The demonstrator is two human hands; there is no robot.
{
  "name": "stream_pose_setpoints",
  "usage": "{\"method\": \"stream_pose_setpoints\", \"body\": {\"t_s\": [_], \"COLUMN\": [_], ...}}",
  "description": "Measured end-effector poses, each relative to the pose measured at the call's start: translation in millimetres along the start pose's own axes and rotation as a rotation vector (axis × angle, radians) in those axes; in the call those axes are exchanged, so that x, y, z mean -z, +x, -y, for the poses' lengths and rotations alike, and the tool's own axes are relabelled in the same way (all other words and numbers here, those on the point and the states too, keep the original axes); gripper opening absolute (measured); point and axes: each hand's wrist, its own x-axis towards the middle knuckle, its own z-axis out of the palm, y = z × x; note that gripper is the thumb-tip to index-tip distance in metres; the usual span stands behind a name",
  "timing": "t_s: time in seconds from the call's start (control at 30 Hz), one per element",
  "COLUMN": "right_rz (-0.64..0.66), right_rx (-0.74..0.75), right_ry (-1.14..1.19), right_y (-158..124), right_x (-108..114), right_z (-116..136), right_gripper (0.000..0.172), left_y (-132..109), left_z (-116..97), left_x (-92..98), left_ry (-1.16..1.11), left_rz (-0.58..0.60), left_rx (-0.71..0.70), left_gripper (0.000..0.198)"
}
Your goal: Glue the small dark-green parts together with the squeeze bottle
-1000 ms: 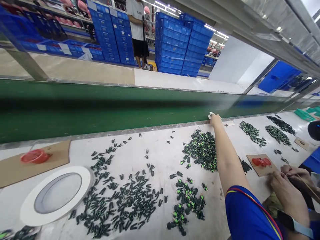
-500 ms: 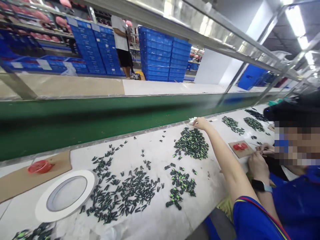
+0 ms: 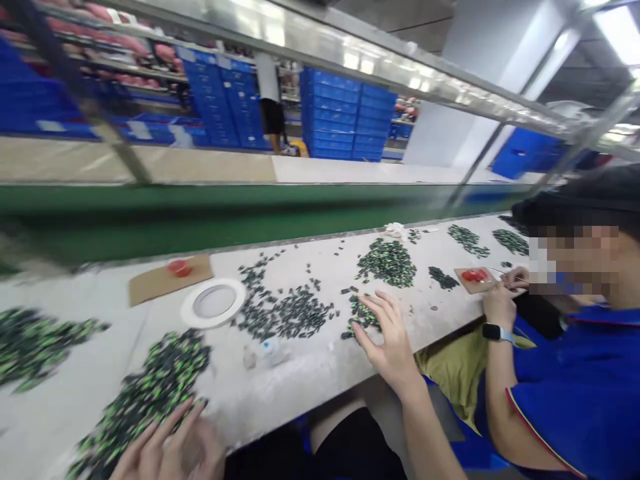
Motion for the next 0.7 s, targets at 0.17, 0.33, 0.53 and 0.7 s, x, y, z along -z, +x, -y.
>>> {"method": "stream_pose_setpoints", "body": {"t_s": [0.17, 0.33, 0.53, 0.7], "right_rz": [-0.121, 0.012, 0.164, 0.139], "right_rx": [-0.253, -0.18, -0.134, -0.185], "right_ry": [0.121, 0.123, 0.191, 0.38], "right_y": [-42.2, -38.4, -32.0, -31.6], "right_x": [-58.8, -97.3, -127.5, -129.5], "right_z": [22.9, 37.2, 49.3, 51.3], "right_gripper": [0.051, 0.068, 0.044, 0.026], "left_y": [3.5, 10.5, 8.7, 16.0], "left_z": [-13.7, -19.1, -16.5, -16.8], "left_x": [-12.1, -14.2, -14.8, -10.0], "left_ry": [0.445, 0.418, 0.331, 0.274], "left_rz": [-0.162, -0.183, -0.197, -0.203], "left_rx": [-0.193, -0.109, -0.005, 0.173], "left_gripper": [0.024, 0.021, 0.015, 0.011]}}
